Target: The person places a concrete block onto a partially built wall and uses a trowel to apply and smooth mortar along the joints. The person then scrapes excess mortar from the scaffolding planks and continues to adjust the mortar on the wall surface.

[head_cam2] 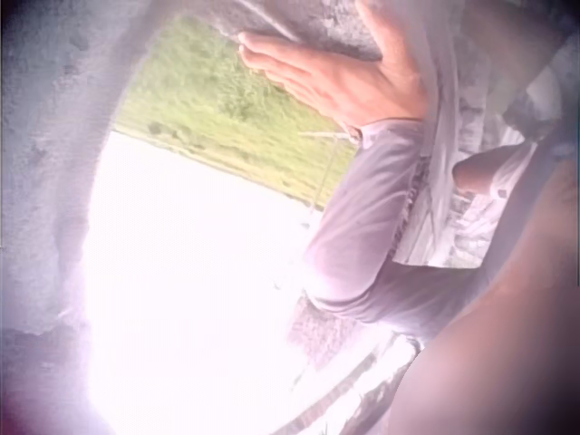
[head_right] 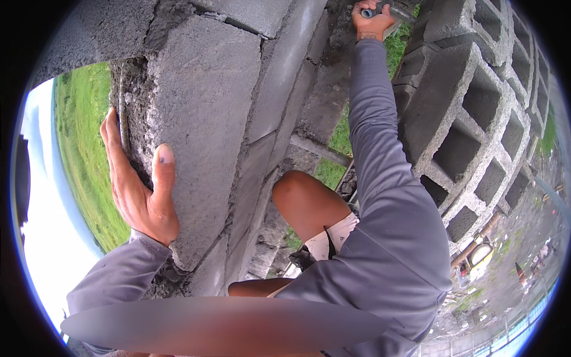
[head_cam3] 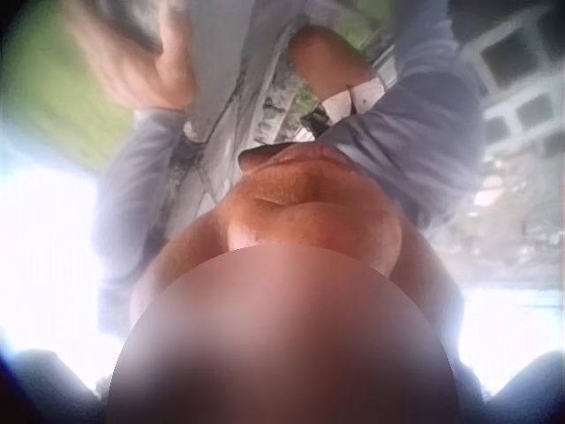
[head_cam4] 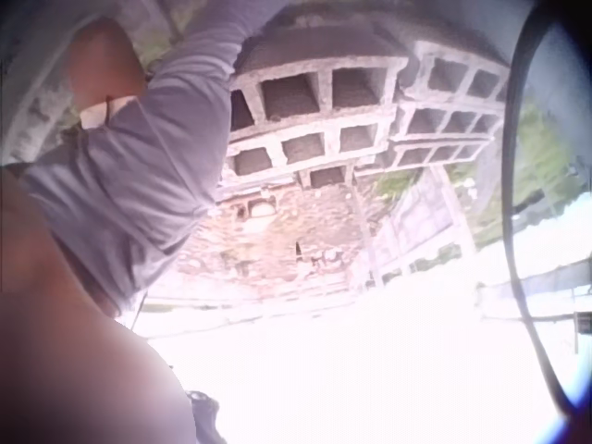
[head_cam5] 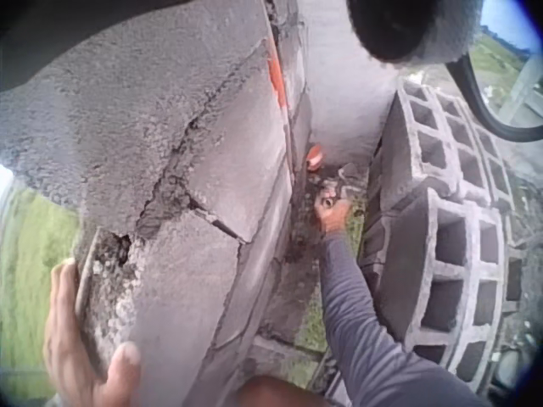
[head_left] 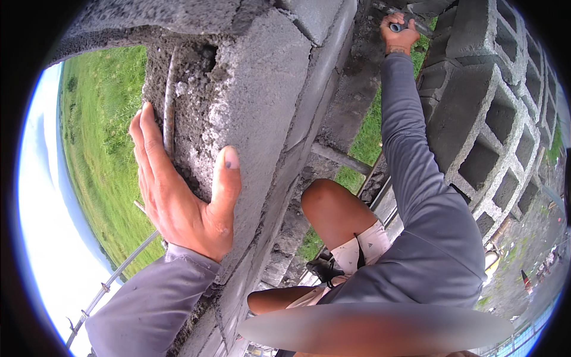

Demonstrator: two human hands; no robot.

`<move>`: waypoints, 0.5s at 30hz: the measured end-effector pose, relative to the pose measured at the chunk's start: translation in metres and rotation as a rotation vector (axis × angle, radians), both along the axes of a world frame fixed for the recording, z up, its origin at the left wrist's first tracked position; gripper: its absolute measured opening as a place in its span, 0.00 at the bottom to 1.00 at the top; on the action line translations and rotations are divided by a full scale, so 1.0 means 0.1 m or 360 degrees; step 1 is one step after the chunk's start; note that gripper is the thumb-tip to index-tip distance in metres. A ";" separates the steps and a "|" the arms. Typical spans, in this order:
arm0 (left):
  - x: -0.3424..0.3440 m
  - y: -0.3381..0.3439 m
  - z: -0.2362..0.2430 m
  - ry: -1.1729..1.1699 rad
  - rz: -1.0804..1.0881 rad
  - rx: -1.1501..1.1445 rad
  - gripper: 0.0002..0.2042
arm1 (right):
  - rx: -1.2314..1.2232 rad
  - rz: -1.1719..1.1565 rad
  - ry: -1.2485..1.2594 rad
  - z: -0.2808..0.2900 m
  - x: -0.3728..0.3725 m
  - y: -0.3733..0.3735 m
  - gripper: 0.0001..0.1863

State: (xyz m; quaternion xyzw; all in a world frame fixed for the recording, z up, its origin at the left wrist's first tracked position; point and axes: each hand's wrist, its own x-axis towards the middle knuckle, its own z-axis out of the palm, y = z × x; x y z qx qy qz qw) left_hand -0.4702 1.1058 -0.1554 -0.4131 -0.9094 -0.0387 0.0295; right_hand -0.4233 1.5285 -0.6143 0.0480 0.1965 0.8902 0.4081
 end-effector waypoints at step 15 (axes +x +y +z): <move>-0.01 0.00 0.02 0.0014 -0.0010 -0.0049 0.49 | 0.0971 0.0232 -0.3764 0.32 -0.19 -1.45 0.18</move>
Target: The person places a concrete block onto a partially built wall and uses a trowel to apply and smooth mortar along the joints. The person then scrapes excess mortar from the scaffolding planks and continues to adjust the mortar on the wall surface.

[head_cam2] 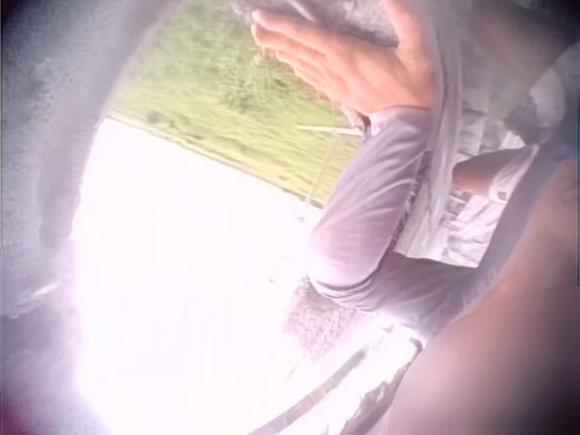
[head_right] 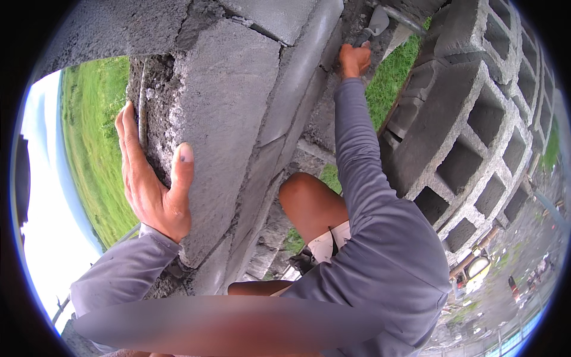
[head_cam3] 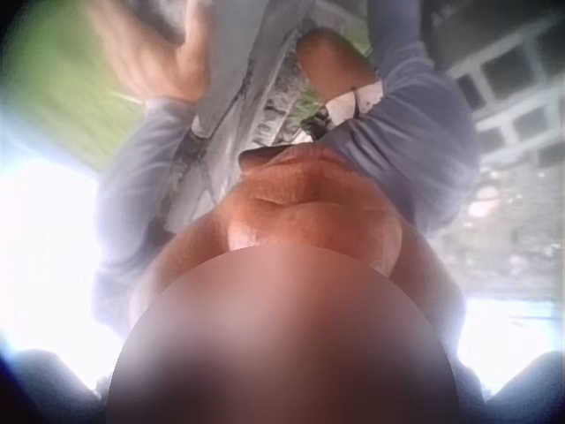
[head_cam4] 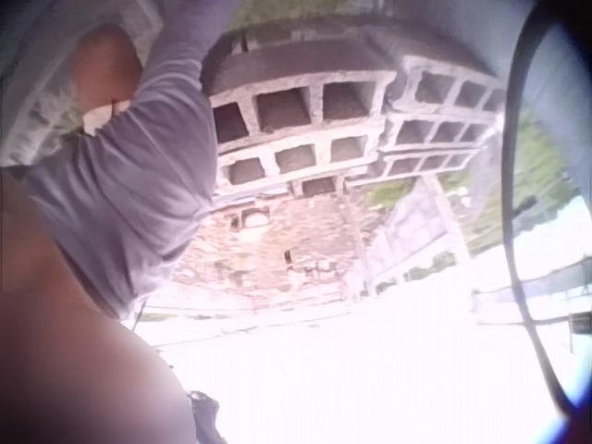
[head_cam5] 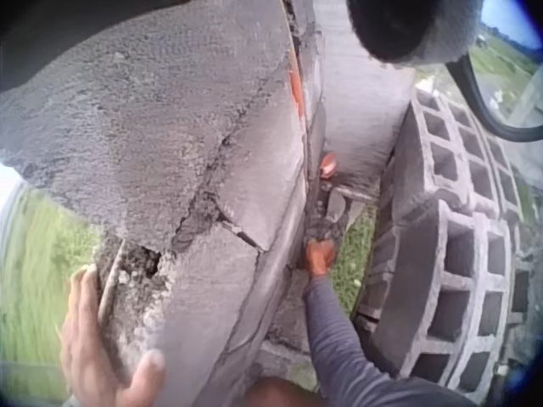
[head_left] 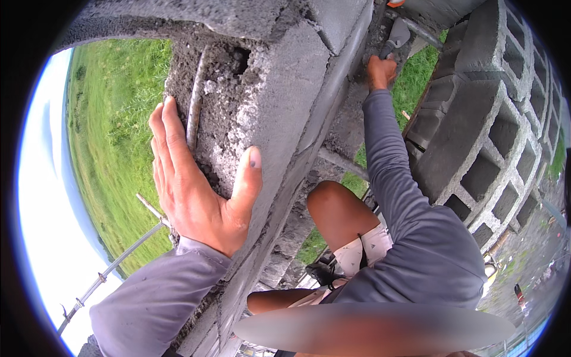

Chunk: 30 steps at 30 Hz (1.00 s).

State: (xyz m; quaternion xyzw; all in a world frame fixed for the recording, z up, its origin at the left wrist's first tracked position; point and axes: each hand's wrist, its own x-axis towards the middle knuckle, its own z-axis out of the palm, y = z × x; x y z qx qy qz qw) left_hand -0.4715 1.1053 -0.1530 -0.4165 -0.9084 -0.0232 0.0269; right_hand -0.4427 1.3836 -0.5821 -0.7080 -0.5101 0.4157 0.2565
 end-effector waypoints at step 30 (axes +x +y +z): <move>0.05 0.00 0.00 0.0098 0.0033 0.0028 0.48 | -0.0082 0.0336 -0.0513 0.09 0.43 0.49 0.27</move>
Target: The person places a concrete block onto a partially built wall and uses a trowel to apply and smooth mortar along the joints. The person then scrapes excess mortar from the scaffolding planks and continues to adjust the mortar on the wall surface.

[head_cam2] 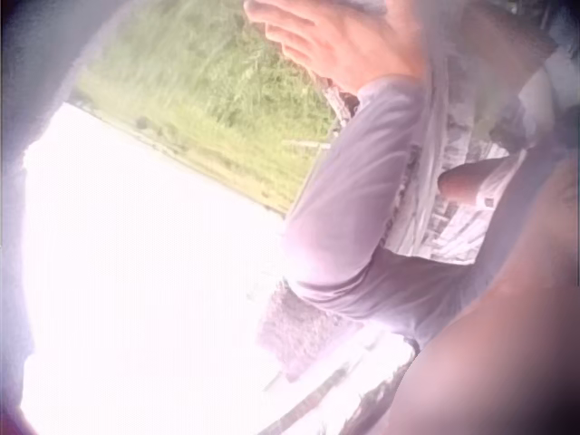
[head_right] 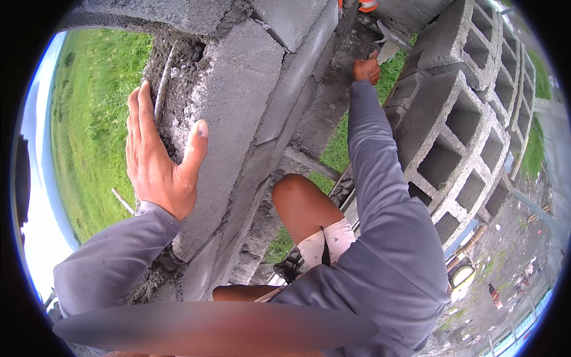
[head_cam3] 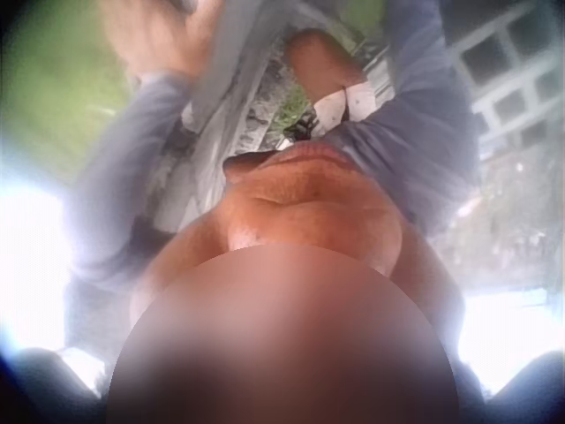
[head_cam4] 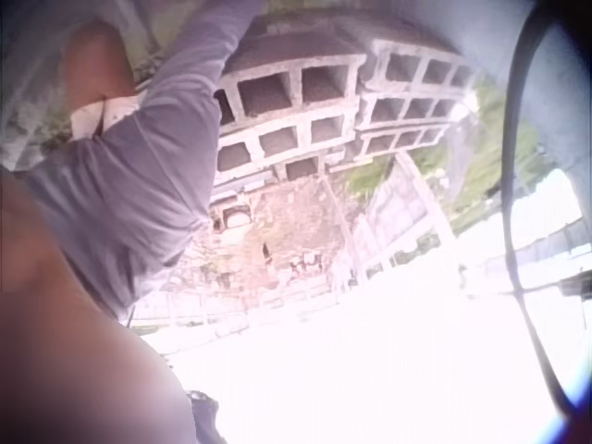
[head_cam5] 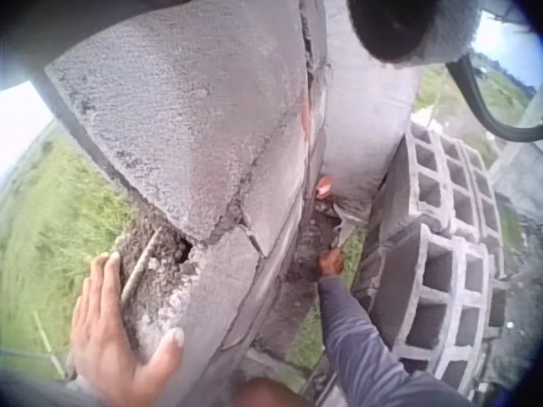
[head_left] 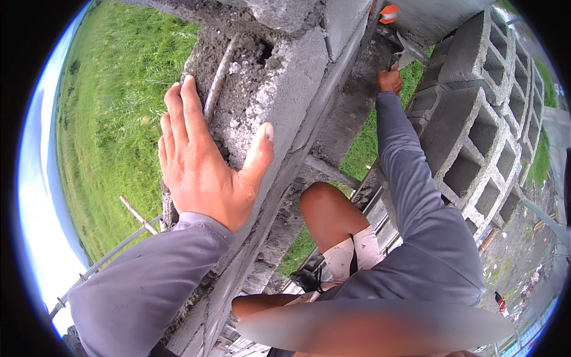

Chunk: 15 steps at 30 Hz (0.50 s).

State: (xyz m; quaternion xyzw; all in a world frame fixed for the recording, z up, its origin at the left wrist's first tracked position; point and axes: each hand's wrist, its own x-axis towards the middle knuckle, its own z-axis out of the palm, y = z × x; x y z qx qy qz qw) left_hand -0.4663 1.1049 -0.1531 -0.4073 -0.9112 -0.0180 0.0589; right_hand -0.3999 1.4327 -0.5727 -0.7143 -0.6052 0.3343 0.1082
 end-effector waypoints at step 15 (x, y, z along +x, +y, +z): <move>0.01 -0.01 0.01 0.0003 0.0012 -0.0037 0.49 | 0.0136 0.0853 -0.0756 1.11 -0.21 1.30 0.23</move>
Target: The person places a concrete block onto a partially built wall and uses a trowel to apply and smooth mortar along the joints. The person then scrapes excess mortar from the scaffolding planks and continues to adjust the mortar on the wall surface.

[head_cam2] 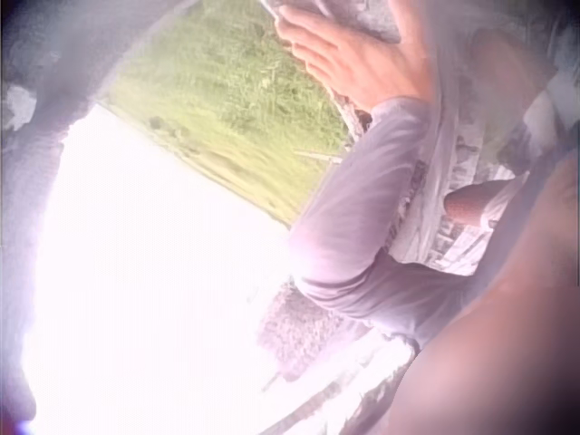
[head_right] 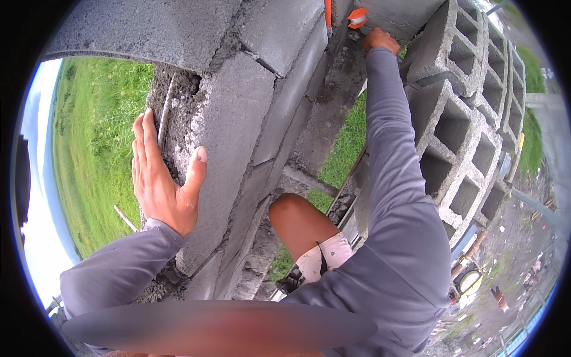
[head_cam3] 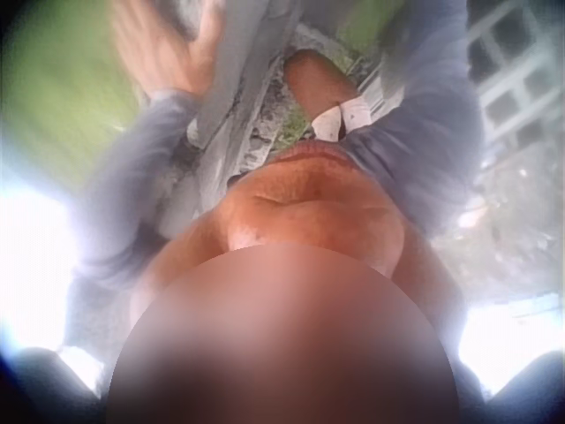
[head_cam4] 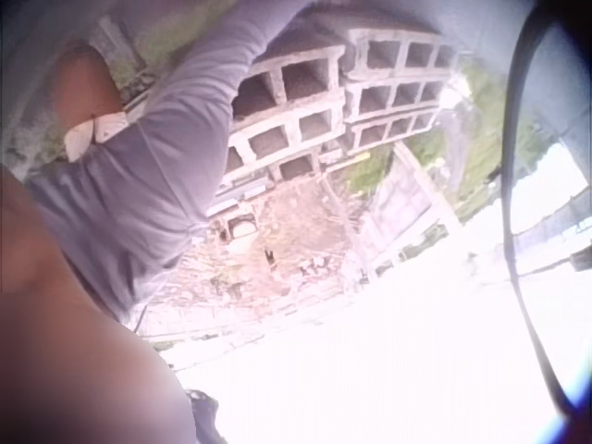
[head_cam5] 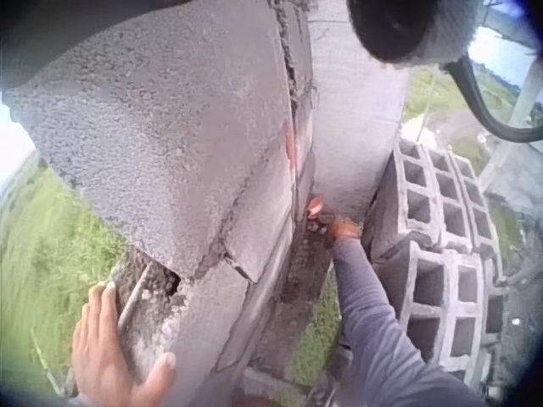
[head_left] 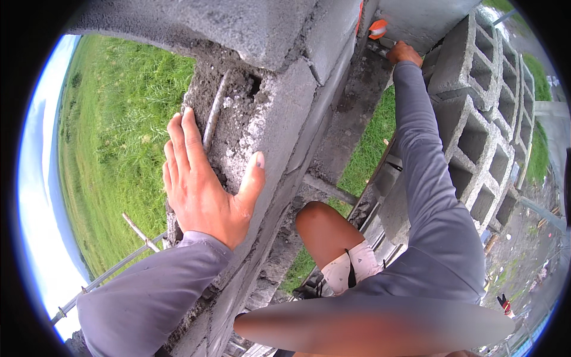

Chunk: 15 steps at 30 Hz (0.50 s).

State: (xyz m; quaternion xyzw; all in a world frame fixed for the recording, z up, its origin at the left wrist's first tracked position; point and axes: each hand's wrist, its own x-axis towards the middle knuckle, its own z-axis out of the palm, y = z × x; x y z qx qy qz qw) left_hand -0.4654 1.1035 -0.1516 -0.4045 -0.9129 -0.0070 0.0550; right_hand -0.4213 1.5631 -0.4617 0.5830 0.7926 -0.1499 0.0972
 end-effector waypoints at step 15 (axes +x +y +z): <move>0.08 0.03 0.07 -0.0073 0.0210 -0.0084 0.45 | -0.0150 -0.0685 0.0717 -0.83 0.19 -0.95 0.28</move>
